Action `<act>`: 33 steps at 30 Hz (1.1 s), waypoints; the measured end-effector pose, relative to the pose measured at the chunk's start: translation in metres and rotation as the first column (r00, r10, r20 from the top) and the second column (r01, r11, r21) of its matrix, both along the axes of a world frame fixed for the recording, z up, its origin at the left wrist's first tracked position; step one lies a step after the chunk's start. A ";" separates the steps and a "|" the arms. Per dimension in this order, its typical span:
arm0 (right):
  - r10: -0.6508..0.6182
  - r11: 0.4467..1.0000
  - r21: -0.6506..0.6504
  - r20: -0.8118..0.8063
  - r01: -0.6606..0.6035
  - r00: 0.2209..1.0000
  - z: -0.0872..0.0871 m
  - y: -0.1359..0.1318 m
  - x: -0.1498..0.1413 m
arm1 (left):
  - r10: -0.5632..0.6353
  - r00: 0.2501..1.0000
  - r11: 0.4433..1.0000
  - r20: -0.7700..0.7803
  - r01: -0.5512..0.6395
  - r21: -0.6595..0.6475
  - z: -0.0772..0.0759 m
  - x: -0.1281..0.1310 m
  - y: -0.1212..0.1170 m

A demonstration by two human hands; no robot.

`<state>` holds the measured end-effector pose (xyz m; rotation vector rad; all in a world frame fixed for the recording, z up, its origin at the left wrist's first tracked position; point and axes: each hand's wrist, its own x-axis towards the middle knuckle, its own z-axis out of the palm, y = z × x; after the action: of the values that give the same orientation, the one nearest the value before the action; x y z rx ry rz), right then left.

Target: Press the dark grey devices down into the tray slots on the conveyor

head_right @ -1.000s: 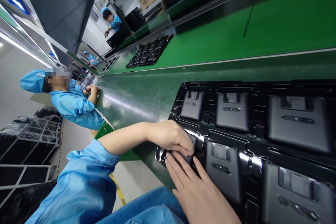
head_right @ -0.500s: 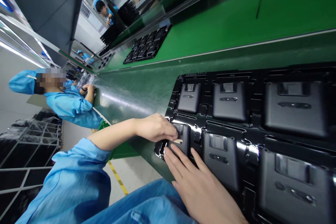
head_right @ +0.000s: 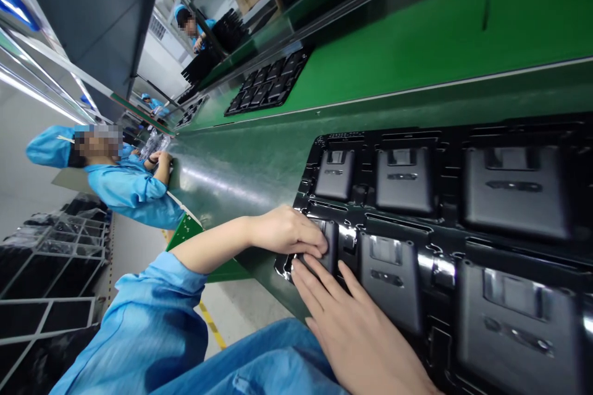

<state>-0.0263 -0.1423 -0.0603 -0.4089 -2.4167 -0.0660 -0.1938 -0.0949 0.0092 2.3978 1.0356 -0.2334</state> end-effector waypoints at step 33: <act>0.016 0.992 -0.128 -0.032 -0.020 0.999 0.008 0.015 0.026 | 0.801 0.114 0.378 0.588 -0.857 -0.349 -0.034 -0.024 -0.073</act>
<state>-0.0006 -0.1272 -0.0526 -0.4434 -2.4009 0.1030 -0.2178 -0.1677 -0.0251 1.2670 1.7804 1.0812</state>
